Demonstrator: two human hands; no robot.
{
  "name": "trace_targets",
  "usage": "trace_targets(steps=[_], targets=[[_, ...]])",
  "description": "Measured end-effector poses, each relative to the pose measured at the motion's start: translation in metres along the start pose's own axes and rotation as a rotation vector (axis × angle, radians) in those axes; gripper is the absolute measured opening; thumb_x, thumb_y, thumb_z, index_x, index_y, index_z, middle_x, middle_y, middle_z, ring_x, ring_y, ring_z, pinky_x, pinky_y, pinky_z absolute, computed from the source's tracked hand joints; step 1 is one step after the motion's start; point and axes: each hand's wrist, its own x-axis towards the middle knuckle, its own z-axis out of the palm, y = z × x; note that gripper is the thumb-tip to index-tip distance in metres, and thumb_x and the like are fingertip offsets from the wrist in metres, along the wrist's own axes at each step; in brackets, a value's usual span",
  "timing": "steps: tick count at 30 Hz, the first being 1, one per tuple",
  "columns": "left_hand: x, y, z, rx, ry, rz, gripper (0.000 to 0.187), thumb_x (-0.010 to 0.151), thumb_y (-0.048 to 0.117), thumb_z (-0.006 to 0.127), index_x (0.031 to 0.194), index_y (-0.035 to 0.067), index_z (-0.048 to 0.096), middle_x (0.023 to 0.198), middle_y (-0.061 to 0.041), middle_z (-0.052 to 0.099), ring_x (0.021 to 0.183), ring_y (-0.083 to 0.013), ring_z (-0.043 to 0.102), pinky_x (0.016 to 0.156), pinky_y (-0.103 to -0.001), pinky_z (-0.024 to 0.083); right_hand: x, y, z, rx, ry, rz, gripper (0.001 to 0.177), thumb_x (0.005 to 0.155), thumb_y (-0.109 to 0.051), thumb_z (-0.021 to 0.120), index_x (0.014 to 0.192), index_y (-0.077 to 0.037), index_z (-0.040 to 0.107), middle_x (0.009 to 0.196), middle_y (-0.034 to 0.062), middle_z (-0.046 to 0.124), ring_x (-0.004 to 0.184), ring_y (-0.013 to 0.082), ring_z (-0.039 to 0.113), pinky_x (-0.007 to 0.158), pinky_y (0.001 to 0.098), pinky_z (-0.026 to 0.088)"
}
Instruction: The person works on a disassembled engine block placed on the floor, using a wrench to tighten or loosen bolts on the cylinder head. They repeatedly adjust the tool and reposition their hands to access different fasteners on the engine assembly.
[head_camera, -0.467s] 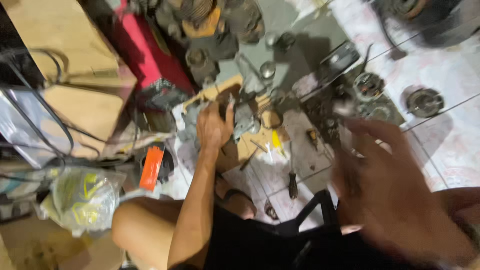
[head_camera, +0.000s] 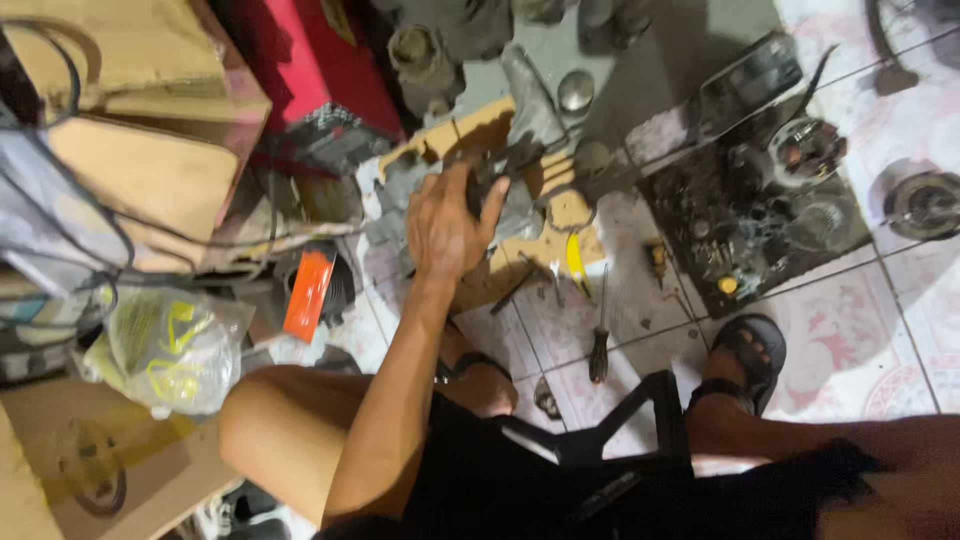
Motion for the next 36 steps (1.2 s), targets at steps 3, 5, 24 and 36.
trace_targets(steps=[3,5,24,36], targets=[[0.0,-0.004,0.006,0.061,-0.007,0.119,0.031,0.085,0.046,0.063,0.097,0.017,0.064,0.077,-0.003,0.064,0.078,-0.0231,0.06,0.068,-0.038,0.044,0.03,-0.031,0.03,0.167,0.057,0.059,0.02,0.088,-0.027,0.044,0.102,-0.014,0.045,0.088,0.0165,0.052,0.078,0.0376,0.058,0.057,0.0574,0.049],[0.001,0.0,0.012,0.078,-0.012,0.194,0.029,0.085,0.047,0.062,0.091,0.018,0.064,0.076,-0.002,0.063,0.077,-0.0221,0.06,0.069,-0.037,0.043,0.048,-0.042,0.055,0.269,0.11,0.107,0.022,0.091,-0.024,0.043,0.108,-0.01,0.044,0.091,0.0202,0.053,0.083,0.041,0.059,0.06,0.0594,0.05],[0.019,0.012,0.057,0.373,-0.871,0.057,0.026,0.083,0.027,0.047,0.087,0.018,0.072,0.088,-0.009,0.071,0.088,-0.0281,0.069,0.074,-0.041,0.052,0.176,0.07,0.223,0.491,0.848,0.057,0.004,0.096,-0.003,0.057,0.099,-0.002,0.056,0.066,0.0121,0.054,0.056,0.0181,0.052,0.054,0.0332,0.042],[0.013,0.01,0.048,0.477,-0.699,0.155,0.025,0.084,0.017,0.047,0.081,0.017,0.072,0.07,-0.006,0.07,0.071,-0.0267,0.07,0.063,-0.038,0.055,0.179,0.048,0.209,0.377,0.735,0.043,0.013,0.096,-0.006,0.057,0.096,0.007,0.057,0.071,0.0224,0.06,0.069,0.0355,0.066,0.045,0.043,0.046]])
